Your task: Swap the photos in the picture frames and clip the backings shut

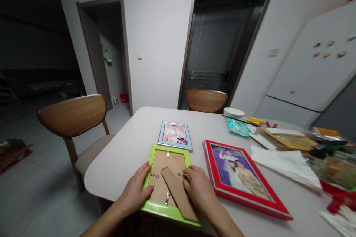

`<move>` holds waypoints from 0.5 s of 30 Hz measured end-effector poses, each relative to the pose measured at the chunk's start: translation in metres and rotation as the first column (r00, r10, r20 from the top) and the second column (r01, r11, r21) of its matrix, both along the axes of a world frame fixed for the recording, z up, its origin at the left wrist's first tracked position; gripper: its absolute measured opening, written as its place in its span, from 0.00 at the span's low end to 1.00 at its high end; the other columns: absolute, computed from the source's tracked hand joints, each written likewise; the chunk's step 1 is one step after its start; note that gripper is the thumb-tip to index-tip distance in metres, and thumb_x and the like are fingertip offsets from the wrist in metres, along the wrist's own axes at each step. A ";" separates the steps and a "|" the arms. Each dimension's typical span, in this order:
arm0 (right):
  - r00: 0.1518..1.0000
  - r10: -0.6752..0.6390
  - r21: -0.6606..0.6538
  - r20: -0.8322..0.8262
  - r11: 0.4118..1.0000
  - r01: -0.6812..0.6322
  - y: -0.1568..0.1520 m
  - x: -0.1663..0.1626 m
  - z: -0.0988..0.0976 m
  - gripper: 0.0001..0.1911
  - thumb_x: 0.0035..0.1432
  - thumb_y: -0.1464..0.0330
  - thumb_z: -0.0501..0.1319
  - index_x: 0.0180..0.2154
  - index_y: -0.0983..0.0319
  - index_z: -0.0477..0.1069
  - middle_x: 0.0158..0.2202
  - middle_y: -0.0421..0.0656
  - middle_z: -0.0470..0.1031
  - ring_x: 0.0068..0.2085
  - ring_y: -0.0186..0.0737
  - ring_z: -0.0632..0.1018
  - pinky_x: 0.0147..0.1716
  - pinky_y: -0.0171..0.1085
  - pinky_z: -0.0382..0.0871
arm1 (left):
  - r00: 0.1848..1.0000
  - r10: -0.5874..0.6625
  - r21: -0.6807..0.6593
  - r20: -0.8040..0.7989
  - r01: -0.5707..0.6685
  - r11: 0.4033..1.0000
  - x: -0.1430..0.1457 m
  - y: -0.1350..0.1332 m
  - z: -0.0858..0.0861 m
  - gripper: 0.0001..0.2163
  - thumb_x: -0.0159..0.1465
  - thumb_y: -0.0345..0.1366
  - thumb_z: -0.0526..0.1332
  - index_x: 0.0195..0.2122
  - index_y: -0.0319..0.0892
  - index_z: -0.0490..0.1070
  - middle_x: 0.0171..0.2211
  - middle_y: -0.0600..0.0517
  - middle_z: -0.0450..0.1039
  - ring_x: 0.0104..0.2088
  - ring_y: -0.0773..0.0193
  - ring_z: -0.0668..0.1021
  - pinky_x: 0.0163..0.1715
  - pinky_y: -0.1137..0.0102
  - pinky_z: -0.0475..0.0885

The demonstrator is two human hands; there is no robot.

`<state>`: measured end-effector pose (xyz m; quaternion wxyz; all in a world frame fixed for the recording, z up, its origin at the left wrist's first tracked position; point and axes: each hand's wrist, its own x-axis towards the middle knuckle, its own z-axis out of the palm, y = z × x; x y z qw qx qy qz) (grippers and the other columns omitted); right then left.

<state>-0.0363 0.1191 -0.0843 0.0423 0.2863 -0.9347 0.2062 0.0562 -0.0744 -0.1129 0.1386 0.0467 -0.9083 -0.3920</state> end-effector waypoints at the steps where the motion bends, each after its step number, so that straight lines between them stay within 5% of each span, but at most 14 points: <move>1: 1.000 -0.011 0.034 0.005 0.999 0.011 0.002 -0.006 -0.002 0.12 0.47 0.71 0.52 0.33 0.64 0.72 0.39 0.49 0.69 0.41 0.42 0.70 0.42 0.38 0.61 | 1.000 -0.005 -0.019 -0.001 0.005 1.000 0.000 0.000 0.000 0.27 0.48 0.29 0.54 0.52 0.31 0.57 0.56 0.42 0.53 0.55 0.58 0.58 0.55 0.66 0.52; 15: 0.998 -0.054 0.127 -0.024 0.990 0.056 -0.007 -0.017 -0.006 0.14 0.49 0.71 0.49 0.34 0.62 0.71 0.32 0.46 0.70 0.33 0.36 0.72 0.32 0.31 0.59 | 1.000 0.012 -0.104 -0.010 -0.013 0.994 0.001 0.002 0.000 0.27 0.48 0.27 0.52 0.52 0.28 0.57 0.54 0.40 0.56 0.54 0.58 0.60 0.54 0.66 0.54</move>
